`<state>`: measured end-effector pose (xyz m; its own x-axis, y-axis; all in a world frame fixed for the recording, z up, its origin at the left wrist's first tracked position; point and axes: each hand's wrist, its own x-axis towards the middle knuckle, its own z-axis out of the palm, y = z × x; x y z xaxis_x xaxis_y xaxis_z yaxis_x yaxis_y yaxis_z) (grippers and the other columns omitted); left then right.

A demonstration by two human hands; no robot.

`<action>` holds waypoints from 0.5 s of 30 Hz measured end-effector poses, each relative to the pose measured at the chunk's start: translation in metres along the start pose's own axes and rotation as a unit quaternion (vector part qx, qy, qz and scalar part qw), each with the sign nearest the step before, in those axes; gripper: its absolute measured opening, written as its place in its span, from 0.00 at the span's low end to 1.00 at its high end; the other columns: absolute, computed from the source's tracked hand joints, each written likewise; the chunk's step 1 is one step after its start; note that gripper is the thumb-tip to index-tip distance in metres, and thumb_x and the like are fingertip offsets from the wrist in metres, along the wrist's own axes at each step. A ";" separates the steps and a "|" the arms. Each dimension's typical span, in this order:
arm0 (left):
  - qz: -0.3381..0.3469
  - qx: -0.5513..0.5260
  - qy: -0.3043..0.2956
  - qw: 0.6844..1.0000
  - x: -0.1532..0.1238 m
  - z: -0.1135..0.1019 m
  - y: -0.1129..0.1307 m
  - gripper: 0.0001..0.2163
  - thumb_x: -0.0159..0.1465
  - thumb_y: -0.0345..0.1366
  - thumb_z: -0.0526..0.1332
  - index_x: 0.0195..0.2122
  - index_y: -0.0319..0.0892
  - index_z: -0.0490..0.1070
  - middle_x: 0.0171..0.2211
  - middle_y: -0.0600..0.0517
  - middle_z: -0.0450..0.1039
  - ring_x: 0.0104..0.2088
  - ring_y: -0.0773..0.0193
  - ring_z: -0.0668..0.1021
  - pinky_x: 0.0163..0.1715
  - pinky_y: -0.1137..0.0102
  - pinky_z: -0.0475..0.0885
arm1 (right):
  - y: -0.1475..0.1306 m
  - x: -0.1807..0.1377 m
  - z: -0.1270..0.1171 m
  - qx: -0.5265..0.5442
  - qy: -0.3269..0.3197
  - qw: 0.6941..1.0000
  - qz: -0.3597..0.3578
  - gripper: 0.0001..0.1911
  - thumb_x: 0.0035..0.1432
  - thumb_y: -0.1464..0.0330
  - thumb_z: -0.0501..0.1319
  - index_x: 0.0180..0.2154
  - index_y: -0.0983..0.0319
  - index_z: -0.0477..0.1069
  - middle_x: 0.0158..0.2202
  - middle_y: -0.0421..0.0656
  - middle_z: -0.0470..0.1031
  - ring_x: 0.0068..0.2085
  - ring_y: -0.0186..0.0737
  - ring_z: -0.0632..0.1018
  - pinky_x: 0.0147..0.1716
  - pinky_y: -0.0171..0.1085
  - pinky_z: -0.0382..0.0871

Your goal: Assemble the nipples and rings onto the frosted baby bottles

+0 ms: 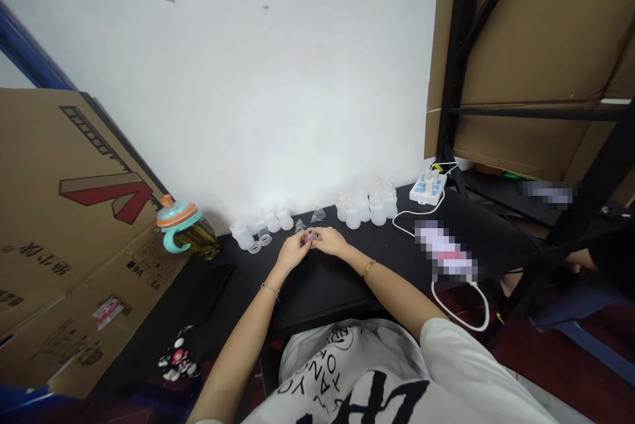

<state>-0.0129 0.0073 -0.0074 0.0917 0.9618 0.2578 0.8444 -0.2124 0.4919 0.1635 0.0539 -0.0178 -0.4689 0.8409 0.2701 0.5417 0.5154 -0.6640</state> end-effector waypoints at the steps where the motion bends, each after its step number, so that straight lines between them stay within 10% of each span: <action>1: -0.001 0.001 -0.001 1.000 0.000 0.000 0.000 0.08 0.68 0.37 0.60 0.45 0.46 0.77 0.42 0.49 0.82 0.39 0.58 0.82 0.38 0.70 0.67 | 0.000 0.000 0.000 -0.001 0.000 1.000 -0.001 0.10 0.60 0.69 0.65 0.43 0.60 0.81 0.29 0.38 0.77 0.30 0.36 0.74 0.31 0.32 0.59; 15: 0.005 0.004 0.005 1.000 0.002 0.003 -0.001 0.09 0.70 0.39 0.59 0.44 0.45 0.77 0.40 0.49 0.82 0.35 0.61 0.80 0.35 0.70 0.64 | 0.009 0.003 0.004 0.007 0.010 1.000 -0.024 0.09 0.61 0.69 0.65 0.43 0.61 0.80 0.28 0.38 0.75 0.29 0.36 0.74 0.32 0.32 0.60</action>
<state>-0.0121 0.0096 -0.0102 0.0952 0.9580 0.2707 0.8472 -0.2207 0.4832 0.1648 0.0602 -0.0257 -0.4798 0.8189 0.3151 0.5099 0.5525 -0.6594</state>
